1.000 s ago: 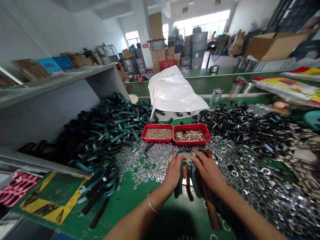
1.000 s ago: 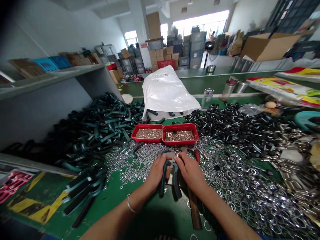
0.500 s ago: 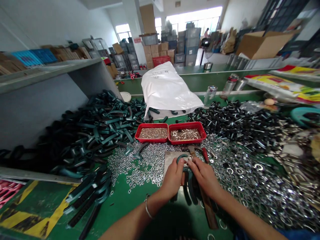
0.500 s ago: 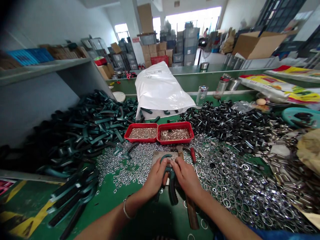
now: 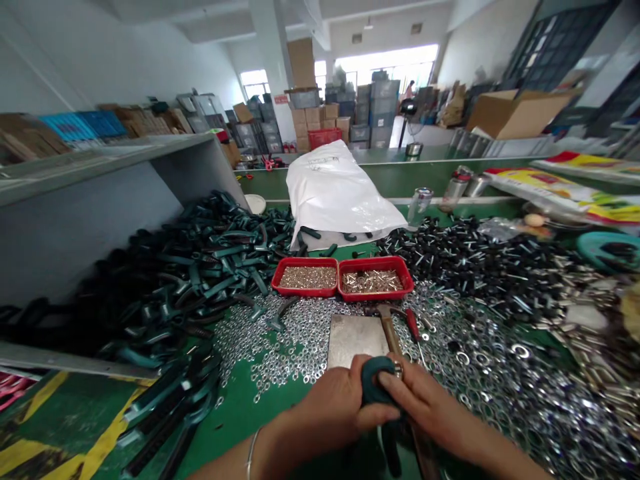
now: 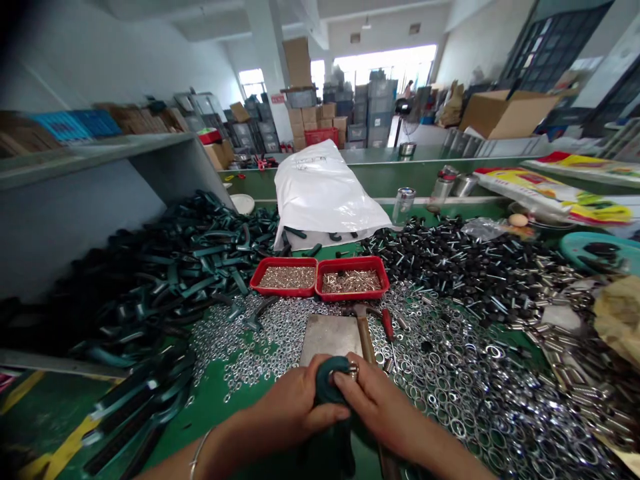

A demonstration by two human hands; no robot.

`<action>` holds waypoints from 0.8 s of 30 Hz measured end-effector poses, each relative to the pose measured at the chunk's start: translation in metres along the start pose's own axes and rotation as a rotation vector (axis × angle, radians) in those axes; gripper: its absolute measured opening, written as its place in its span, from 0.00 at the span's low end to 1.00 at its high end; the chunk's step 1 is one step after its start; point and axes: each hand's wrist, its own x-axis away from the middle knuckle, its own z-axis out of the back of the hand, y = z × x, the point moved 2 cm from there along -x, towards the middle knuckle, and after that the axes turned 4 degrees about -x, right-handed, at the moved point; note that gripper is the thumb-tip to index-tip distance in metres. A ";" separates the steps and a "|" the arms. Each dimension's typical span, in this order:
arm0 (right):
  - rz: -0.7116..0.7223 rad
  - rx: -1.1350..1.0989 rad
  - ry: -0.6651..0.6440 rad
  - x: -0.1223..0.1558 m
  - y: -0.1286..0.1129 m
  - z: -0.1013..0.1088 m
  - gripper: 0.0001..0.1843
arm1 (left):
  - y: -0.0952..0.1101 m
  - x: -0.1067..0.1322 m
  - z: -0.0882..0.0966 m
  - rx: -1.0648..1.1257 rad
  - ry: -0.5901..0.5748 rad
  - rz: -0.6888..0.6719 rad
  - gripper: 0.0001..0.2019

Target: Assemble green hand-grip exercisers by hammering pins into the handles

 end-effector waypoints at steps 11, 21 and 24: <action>0.085 0.513 0.224 -0.074 0.040 0.054 0.18 | -0.040 -0.068 0.025 -0.450 -0.077 -0.061 0.30; -0.127 0.985 0.194 -0.201 0.053 0.108 0.11 | -0.041 -0.189 0.086 -0.857 0.101 -0.050 0.10; -0.171 0.999 0.193 -0.212 0.064 0.102 0.10 | -0.054 -0.219 0.086 -0.834 0.023 -0.024 0.05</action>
